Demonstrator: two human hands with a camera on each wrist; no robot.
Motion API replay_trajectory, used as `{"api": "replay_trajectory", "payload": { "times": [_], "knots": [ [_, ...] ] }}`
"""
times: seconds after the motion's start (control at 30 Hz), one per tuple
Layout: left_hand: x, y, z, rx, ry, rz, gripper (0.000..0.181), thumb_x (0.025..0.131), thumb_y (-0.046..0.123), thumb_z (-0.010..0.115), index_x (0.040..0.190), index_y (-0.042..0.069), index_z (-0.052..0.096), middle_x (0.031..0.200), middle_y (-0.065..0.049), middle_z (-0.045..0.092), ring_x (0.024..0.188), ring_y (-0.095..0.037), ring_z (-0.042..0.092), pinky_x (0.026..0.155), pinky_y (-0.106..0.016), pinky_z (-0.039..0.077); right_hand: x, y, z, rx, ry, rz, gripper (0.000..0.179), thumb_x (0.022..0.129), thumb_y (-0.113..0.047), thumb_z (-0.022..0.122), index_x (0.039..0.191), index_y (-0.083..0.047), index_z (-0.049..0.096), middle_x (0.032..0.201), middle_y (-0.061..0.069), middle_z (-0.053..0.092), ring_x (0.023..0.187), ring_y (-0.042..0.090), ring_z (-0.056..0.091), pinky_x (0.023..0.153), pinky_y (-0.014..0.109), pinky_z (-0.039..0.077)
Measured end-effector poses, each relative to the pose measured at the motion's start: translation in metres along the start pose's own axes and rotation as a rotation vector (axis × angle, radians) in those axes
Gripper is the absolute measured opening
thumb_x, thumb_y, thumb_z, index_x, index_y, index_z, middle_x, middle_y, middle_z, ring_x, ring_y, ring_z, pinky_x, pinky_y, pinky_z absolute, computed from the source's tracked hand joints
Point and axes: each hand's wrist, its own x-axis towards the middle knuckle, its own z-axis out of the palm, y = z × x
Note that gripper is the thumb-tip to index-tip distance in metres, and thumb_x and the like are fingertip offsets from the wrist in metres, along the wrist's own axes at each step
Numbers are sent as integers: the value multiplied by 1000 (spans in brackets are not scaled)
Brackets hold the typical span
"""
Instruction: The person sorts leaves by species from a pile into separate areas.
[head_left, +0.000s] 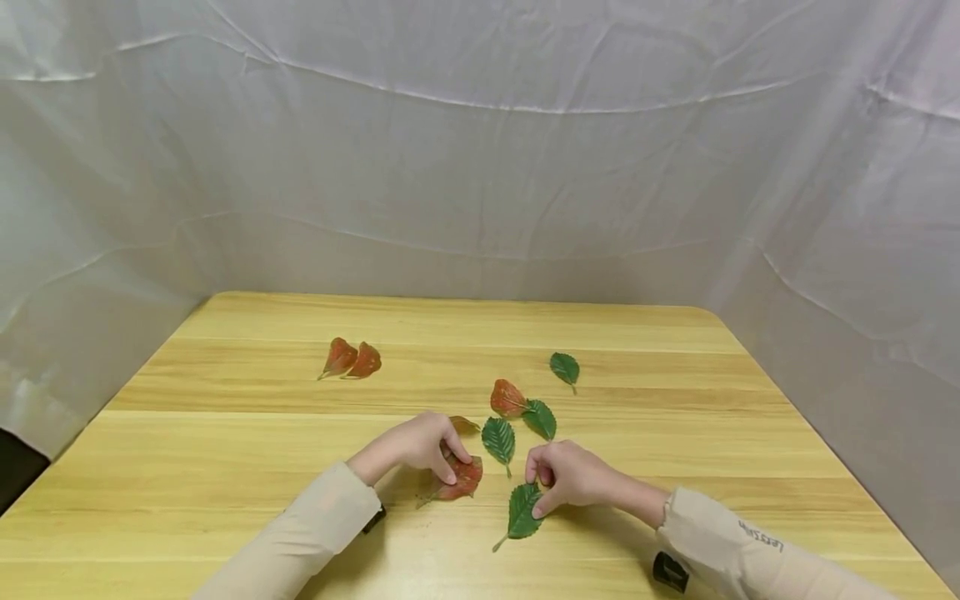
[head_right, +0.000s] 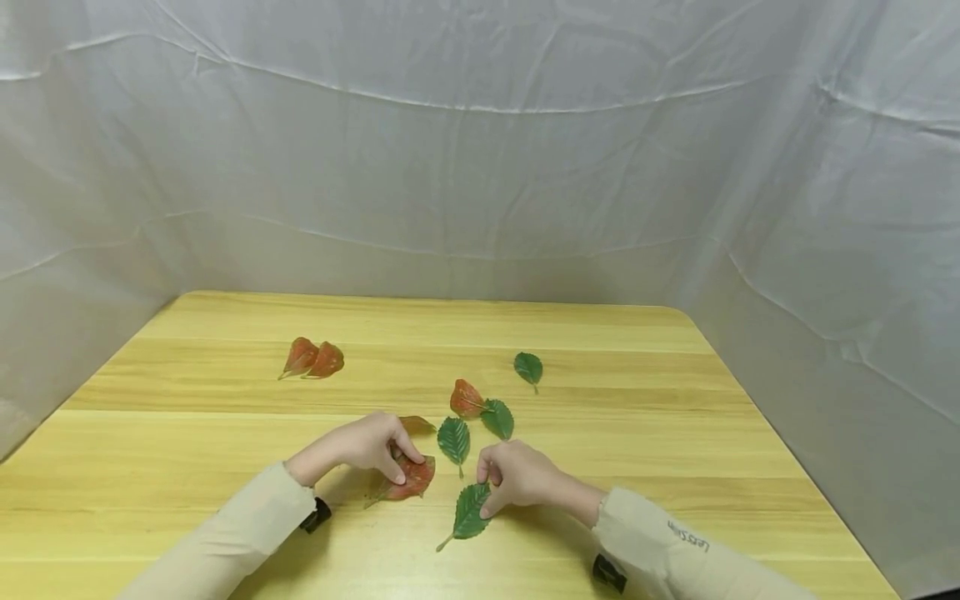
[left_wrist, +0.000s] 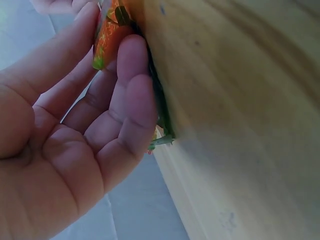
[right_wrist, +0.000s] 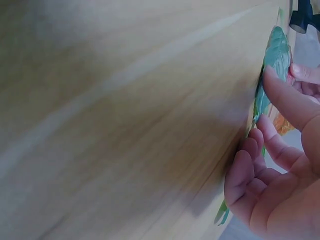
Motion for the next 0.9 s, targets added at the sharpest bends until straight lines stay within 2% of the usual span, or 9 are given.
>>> {"api": "replay_trajectory", "payload": {
  "times": [0.23,0.4,0.57,0.73,0.9],
  "knots": [
    [0,-6,-2,-40,-30,5,24,68,-3,73,92,1,70,75,2,64,50,-7,37,47,-18,32,1,1,-2,28,-9,4,31,59,-4,80,72,-8,53,63,-5,44,58,5,38,55,20,36],
    [1,-8,-2,-27,-31,13,24,68,-2,74,91,1,71,74,3,64,50,-6,37,46,-17,32,0,2,-5,85,-29,8,28,60,-1,79,68,-6,53,62,-5,45,58,4,39,55,20,37],
    [0,-7,-2,-28,-33,2,23,68,-2,74,91,2,71,70,3,62,50,-6,37,47,-18,32,-1,3,-10,206,-116,34,21,63,3,76,65,-2,55,58,-6,50,53,4,42,50,18,37],
    [0,-7,-2,-27,-39,6,23,69,-1,74,92,2,71,66,3,60,49,-5,36,46,-17,32,-1,6,-15,358,-216,107,16,68,9,70,70,0,57,55,3,57,39,4,42,39,16,35],
    [-1,-6,-3,-32,-38,22,24,68,-2,74,91,1,71,67,2,61,49,-5,37,46,-16,32,-1,11,-20,465,-233,107,10,73,8,65,79,2,59,58,7,58,41,6,43,40,16,34]
  ]
}}
